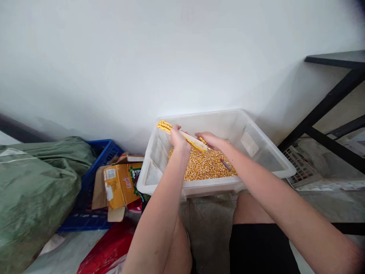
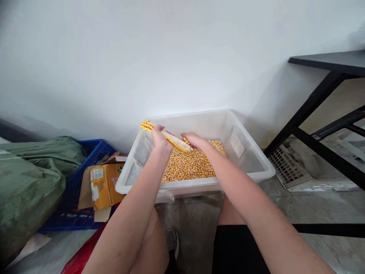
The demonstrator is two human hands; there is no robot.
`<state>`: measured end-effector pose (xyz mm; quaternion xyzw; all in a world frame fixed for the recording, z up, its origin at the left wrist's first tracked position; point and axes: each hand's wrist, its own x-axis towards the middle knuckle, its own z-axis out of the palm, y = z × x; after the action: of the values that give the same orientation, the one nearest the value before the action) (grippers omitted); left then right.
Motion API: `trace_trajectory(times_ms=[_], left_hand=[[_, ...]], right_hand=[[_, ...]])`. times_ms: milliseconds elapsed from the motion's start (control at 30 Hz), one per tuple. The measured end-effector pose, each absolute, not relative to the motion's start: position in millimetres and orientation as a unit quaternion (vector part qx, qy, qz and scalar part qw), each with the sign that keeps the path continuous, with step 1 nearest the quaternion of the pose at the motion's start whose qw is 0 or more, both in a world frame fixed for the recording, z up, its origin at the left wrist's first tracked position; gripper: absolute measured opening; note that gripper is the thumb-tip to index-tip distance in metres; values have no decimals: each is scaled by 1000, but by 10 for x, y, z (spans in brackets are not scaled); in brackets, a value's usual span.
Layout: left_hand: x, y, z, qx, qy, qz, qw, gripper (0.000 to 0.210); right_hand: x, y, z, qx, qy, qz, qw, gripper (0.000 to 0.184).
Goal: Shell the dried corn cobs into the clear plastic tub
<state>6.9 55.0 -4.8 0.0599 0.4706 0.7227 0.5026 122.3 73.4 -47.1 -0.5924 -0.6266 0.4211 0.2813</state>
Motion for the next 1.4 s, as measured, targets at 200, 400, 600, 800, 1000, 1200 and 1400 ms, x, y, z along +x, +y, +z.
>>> trace_trajectory(times_ms=[200,400,600,800,1000,1200,1400], left_hand=[[-26,596,-3,7,477,740,474,21],[-97,652,-13,-37,481,732,481,22],[-109,649,-29,-9,503,724,472,22],[-58,619,-26,19,507,722,470,20],[24,573,-24,44,501,663,555,20],[7,586,-25,53,522,664,533,27],[19,593,-48,73,508,680,523,24]], right_hand=[[1404,777,-418,-618,-645,357,274,32],[1058,419,-211,-540,-781,190,251,69],[963,343,-180,-537,-821,79,180,73],[995,428,-255,-554,-785,170,219,70],[1137,611,-415,-549,-651,487,193,51],[1360,748,-425,-634,-659,357,188,37],[1029,510,-290,-530,-695,416,249,74]])
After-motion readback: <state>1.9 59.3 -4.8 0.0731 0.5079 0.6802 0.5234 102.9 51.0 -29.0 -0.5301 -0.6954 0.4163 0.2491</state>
